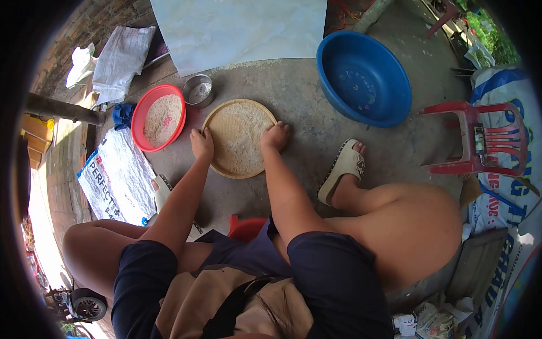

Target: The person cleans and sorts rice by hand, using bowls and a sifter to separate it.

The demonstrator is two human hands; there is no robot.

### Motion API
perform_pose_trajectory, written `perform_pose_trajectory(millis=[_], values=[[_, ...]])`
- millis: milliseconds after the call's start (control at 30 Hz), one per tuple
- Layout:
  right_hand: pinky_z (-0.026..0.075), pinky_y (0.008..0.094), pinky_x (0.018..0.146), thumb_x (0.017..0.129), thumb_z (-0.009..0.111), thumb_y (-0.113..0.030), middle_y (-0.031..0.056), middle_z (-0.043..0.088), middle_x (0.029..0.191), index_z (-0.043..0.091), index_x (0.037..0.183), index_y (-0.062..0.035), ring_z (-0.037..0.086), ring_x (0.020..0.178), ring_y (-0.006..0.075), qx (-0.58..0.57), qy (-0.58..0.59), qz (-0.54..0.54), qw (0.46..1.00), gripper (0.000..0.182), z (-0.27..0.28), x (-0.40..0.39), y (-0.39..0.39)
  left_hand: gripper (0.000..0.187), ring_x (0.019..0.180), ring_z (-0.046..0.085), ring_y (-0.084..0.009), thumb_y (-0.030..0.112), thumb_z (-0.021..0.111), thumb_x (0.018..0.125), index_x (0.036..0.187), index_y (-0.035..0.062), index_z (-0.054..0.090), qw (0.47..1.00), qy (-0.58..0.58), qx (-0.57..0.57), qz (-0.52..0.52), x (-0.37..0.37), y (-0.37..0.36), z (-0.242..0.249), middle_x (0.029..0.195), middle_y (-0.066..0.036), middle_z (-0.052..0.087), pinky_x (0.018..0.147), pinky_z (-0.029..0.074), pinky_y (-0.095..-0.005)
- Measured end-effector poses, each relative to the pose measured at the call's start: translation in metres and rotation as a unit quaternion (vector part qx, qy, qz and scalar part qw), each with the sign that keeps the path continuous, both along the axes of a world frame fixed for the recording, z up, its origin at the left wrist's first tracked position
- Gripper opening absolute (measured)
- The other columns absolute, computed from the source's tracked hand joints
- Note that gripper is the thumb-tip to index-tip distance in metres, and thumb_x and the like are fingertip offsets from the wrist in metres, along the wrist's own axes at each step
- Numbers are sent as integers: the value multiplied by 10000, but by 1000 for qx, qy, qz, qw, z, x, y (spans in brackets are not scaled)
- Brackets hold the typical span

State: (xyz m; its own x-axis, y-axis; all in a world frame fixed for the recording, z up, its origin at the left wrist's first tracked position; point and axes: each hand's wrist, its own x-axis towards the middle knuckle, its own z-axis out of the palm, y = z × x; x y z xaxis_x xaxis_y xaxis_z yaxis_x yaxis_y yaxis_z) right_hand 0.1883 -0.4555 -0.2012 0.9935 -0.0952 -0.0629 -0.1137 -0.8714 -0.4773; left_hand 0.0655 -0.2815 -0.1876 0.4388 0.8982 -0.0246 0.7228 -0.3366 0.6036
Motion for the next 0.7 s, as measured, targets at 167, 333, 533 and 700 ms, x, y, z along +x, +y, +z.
perform_pose_trajectory(millis=[167,333,533,700], values=[[460,433,802,854,550,-215,190,557,990,540,935,-6,556,931,360,89,4,95,991,224,14,-8,15,348,899,571,-388,311,526,868,1011,-5,495,999,-11,8,-29,-16,46,-15,1003,-211,566,781,448,-453],[472,447,767,853,561,-219,193,565,959,539,885,-5,568,900,376,122,-47,176,976,217,13,14,9,397,909,565,-404,373,484,878,978,-9,516,999,-6,-45,2,-17,33,-20,959,-238,583,807,431,-464],[466,450,777,874,531,-257,213,577,947,564,897,15,566,889,388,52,-25,99,993,275,16,48,-43,452,955,537,-414,417,451,892,972,-18,546,997,-10,-73,-35,25,-32,-6,985,-260,560,824,419,-467],[467,450,793,890,500,-264,214,560,1018,540,969,19,562,926,386,101,10,94,990,297,14,0,3,436,958,543,-413,383,451,895,981,-30,558,998,5,8,-61,-6,29,1,1013,-260,563,840,425,-460]])
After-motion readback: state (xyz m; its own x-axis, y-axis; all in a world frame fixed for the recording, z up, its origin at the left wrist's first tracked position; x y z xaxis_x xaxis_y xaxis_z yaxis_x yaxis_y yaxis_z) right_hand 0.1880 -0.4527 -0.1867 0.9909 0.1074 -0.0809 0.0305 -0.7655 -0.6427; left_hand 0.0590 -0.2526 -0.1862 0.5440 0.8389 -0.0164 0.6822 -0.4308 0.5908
